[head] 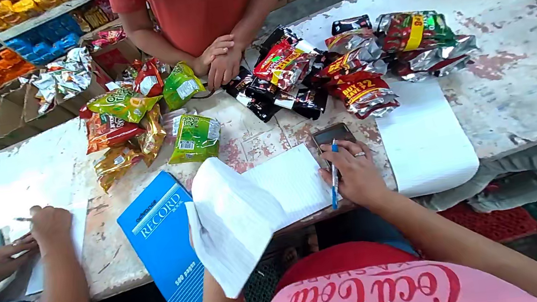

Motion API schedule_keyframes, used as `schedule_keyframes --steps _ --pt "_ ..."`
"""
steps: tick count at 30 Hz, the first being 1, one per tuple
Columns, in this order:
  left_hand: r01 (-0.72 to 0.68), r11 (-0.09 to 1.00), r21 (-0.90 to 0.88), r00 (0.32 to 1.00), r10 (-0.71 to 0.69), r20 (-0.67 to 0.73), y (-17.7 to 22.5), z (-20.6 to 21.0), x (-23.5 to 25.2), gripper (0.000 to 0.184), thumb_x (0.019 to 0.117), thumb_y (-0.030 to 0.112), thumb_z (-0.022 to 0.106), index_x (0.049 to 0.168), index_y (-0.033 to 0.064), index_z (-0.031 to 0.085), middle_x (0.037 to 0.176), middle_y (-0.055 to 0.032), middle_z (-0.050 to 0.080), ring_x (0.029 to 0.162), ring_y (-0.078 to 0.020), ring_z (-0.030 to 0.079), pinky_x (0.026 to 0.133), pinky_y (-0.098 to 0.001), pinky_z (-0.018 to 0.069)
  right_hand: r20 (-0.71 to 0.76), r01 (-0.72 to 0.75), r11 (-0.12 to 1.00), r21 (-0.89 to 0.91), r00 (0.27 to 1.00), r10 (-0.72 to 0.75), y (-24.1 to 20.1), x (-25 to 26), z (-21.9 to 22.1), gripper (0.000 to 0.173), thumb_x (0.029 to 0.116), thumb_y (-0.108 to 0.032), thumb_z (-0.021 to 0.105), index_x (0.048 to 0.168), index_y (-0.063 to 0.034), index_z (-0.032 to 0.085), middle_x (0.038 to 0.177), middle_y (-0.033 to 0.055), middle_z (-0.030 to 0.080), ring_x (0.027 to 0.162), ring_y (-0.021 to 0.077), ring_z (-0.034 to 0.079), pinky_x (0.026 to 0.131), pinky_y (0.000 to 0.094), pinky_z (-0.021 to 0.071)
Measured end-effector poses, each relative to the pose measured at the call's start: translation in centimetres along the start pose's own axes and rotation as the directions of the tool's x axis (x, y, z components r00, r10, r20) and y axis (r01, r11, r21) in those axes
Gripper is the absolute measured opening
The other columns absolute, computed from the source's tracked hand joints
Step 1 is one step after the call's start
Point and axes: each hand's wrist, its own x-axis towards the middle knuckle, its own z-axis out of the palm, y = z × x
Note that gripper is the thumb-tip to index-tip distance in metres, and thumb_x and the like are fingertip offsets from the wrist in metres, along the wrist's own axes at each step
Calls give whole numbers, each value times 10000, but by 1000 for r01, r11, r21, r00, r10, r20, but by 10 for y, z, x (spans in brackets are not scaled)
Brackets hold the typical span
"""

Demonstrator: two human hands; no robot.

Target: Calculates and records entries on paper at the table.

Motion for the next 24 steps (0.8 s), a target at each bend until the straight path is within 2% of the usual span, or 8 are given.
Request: schedule_keyframes --steps 2,4,8,11,13,16,19,24 --pt "85 993 -77 988 -74 139 2 14 -4 391 1026 500 505 1232 211 670 1134 39 753 1081 -66 701 941 -310 588 1 -1 1000 3 1000 1 -2 1 -1 402 997 -384 527 1225 -96 691 1323 143 676 1317 446 550 1076 720 335" --pt "52 997 -55 966 -37 255 1 26 -8 473 974 573 549 1358 306 619 1231 72 722 1150 -63 672 1000 -324 562 11 -11 1000 1 1000 11 -1 0 -1 383 997 -375 541 1226 -109 692 1328 130 675 1329 431 543 1086 709 332" --pt "-417 836 356 862 241 445 2 45 -10 554 1042 584 390 1562 396 352 1520 195 491 1366 24 477 1160 -254 406 -15 -7 1000 -18 1000 7 1 -1 3 400 1008 -406 515 1243 -135 691 1327 107 679 1331 396 551 1084 679 357" --pt "-677 328 659 688 -35 725 -6 61 -12 583 1083 545 259 1554 249 435 1644 -116 354 1532 -336 299 1215 -600 276 7 -21 1000 11 1000 21 -2 0 -1 389 1009 -399 540 1244 -126 687 1335 105 675 1346 396 540 1092 692 345" --pt "-688 111 717 636 -383 670 -31 73 -17 610 1074 529 228 1555 226 449 1607 -187 395 1492 -470 322 1113 -739 299 8 -29 999 20 1000 29 -2 0 -2 348 990 -327 566 1234 -115 695 1323 104 683 1337 393 550 1089 696 346" --pt "-657 -54 752 569 -690 447 -69 77 -19 785 1000 712 239 1615 232 323 1675 -215 224 1537 -495 164 1146 -758 185 13 -7 1000 0 1000 7 -2 0 0 353 952 -200 529 1258 -112 681 1335 98 677 1348 400 537 1082 699 354" --pt "-650 -119 751 570 -730 377 -83 81 -22 921 923 829 227 1626 237 291 1705 -187 127 1559 -468 86 1171 -740 126 5 8 1000 -7 1000 -8 -1 -1 -1 350 962 -208 521 1262 -119 677 1321 99 681 1345 402 538 1082 688 360" --pt "-653 -122 747 622 -650 437 -89 75 -25 895 974 752 254 1600 118 342 1681 -203 215 1551 -439 180 1188 -688 180 -38 12 1000 -23 999 -13 -1 -1 1 324 991 -248 504 1233 -123 679 1297 102 693 1331 405 548 1076 685 363"
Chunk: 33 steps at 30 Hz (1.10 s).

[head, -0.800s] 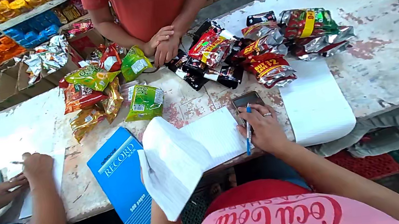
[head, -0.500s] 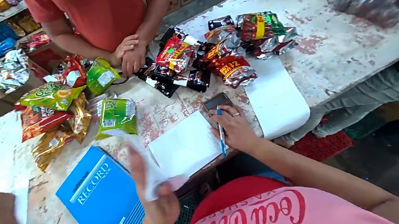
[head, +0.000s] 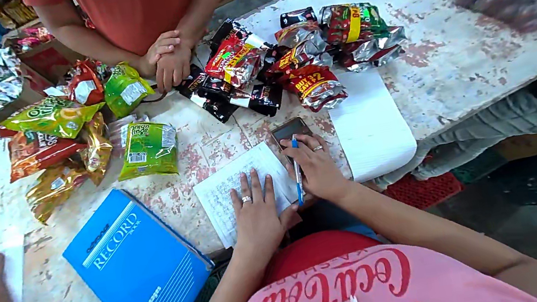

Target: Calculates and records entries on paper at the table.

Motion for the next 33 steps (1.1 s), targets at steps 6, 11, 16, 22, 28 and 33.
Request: schedule_keyframes --steps 6,11,16,22,28,33 --pt "-34 998 55 995 39 -97 -2 14 -1 910 967 751 275 1587 90 365 1663 -230 247 1527 -469 234 1168 -712 201 -55 -45 987 157 997 54 5 2 -9 311 1001 -259 533 1194 -74 691 1271 98 706 1320 379 558 1102 657 365" --pt "-68 995 75 980 81 -181 -5 21 1 986 941 798 208 1557 56 413 1636 -241 307 1503 -484 287 1143 -729 238 -244 -98 954 284 955 170 34 -5 -40 263 1022 -175 532 1150 -26 706 1120 114 743 1099 268 664 965 424 526" --pt "-78 995 70 982 88 -164 -6 18 12 1014 924 813 233 1565 43 393 1638 -249 295 1506 -499 266 1149 -733 207 -137 -132 936 325 973 185 34 -37 -53 271 1032 -130 495 1106 -32 737 1006 104 753 918 188 689 858 322 561" --pt "-79 995 61 989 86 -124 -7 13 26 1069 886 859 246 1584 57 358 1657 -237 257 1531 -485 206 1168 -725 171 -79 -85 995 58 993 90 22 -41 -47 279 995 -164 498 1118 -81 735 961 74 756 878 261 691 759 370 566" --pt "-98 993 68 973 110 -203 -10 18 28 1079 872 871 241 1558 55 412 1634 -244 310 1511 -487 264 1152 -725 215 -8 -59 998 28 998 59 4 -14 -44 274 993 -158 498 1113 -72 729 944 94 751 882 311 700 713 430 572" --pt "-85 996 40 983 91 -162 -9 15 28 1077 871 872 266 1576 66 378 1652 -231 278 1526 -481 223 1164 -726 180 -49 -55 998 10 997 55 4 -14 -36 264 987 -152 502 1103 -76 726 928 96 744 876 310 697 706 426 573"
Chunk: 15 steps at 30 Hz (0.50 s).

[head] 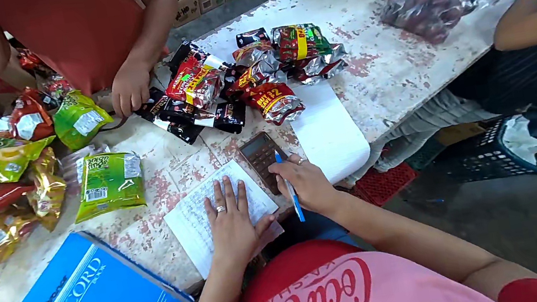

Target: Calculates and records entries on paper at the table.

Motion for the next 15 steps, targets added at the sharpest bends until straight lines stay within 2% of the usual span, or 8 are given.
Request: schedule_keyframes --steps 2,4,6,10,15 --pt "9 1000 0 1000 -9 12 1 -1 2 1083 868 873 267 1579 63 371 1652 -238 270 1525 -488 220 1163 -729 177 26 -35 998 48 999 33 4 -4 -4 281 988 -153 500 1126 -75 732 997 90 761 955 318 703 800 459 572" --pt "13 1000 -1 1000 -13 0 2 -2 4 1087 866 874 275 1576 57 375 1646 -242 281 1519 -492 235 1158 -731 181 -7 -64 994 87 998 65 9 -9 -11 296 988 -139 498 1155 -65 730 1073 85 765 1041 316 702 919 502 544" --pt "21 1000 6 1000 -21 -17 3 0 5 1089 863 880 257 1577 66 375 1643 -229 301 1516 -465 269 1157 -719 190 -15 -70 996 58 997 72 15 -16 -18 315 1006 -147 481 1195 -53 714 1144 84 760 1079 300 713 980 522 524" --pt "45 999 6 999 -45 17 4 1 4 1103 850 900 223 1600 100 335 1664 -194 272 1520 -418 288 1168 -686 190 8 -45 999 4 999 45 19 -35 -25 322 1009 -154 468 1205 -37 694 1174 102 750 1048 262 724 976 472 533" --pt "28 1000 -11 999 -29 -18 3 2 3 1046 872 877 243 1583 123 383 1654 -171 312 1511 -413 310 1167 -681 213 -10 -62 998 12 998 63 18 -50 -18 300 1016 -169 472 1178 -46 693 1239 108 730 1136 285 698 1006 462 520"
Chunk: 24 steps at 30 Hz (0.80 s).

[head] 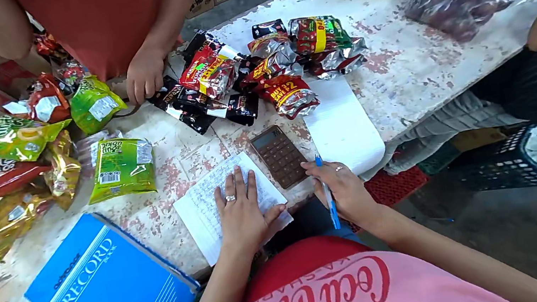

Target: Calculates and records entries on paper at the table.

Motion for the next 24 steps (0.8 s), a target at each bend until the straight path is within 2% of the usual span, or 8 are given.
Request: schedule_keyframes --steps 5,10,12,14,17,20,22,24 --pt "-17 1000 4 998 18 -52 0 3 -1 1037 876 873 245 1561 115 425 1632 -171 358 1492 -421 346 1154 -687 239 -18 6 1000 -23 1000 -6 1 1 3 289 998 -157 482 1161 -55 698 1210 99 740 1133 298 692 1011 472 508" --pt "-18 1000 7 998 18 -55 -1 4 0 1043 870 877 243 1556 114 433 1630 -169 363 1489 -424 350 1148 -687 246 -57 20 996 -82 998 -25 3 11 2 286 981 -157 498 1127 -82 733 1090 65 772 1022 283 721 952 469 532" --pt "-16 1000 6 999 16 -44 -1 3 1 1041 870 876 248 1559 117 428 1636 -164 353 1495 -421 340 1153 -684 241 -9 -3 997 -79 1000 2 -2 20 -3 280 985 -173 498 1110 -84 733 1027 65 772 1011 298 721 922 496 543" --pt "-25 1000 8 997 26 -71 -1 4 1 1038 868 875 264 1541 109 457 1624 -168 376 1478 -429 367 1137 -689 271 45 -1 1000 -24 999 2 -11 27 -8 281 996 -183 500 1117 -83 732 1028 70 767 1025 310 710 891 507 548" --pt "-28 1000 11 997 29 -72 -2 4 1 1033 872 873 257 1536 110 465 1622 -166 380 1476 -429 371 1136 -685 276 125 78 993 88 988 -88 -23 29 -1 295 974 -140 510 1172 -86 722 1060 76 758 1006 315 687 828 473 563" --pt "-22 1000 11 998 22 -59 -2 4 0 1038 866 882 243 1544 125 456 1633 -157 363 1486 -419 356 1146 -678 261 146 117 991 58 981 -125 -33 38 7 266 962 -122 520 1140 -76 713 959 91 743 924 324 686 764 444 568" --pt "-13 1000 6 999 14 -41 -2 3 0 1033 866 879 268 1552 126 443 1639 -158 350 1493 -421 341 1151 -677 252 119 99 994 46 987 -104 -35 47 10 278 966 -137 507 1134 -73 719 949 90 750 912 319 689 753 436 566" --pt "-3 1000 -2 1000 3 -4 -1 0 -1 1026 871 878 263 1569 141 417 1655 -145 324 1513 -410 306 1165 -674 227 187 60 997 51 980 -68 -35 53 12 292 985 -158 495 1164 -68 708 1000 110 745 966 342 687 785 468 569"
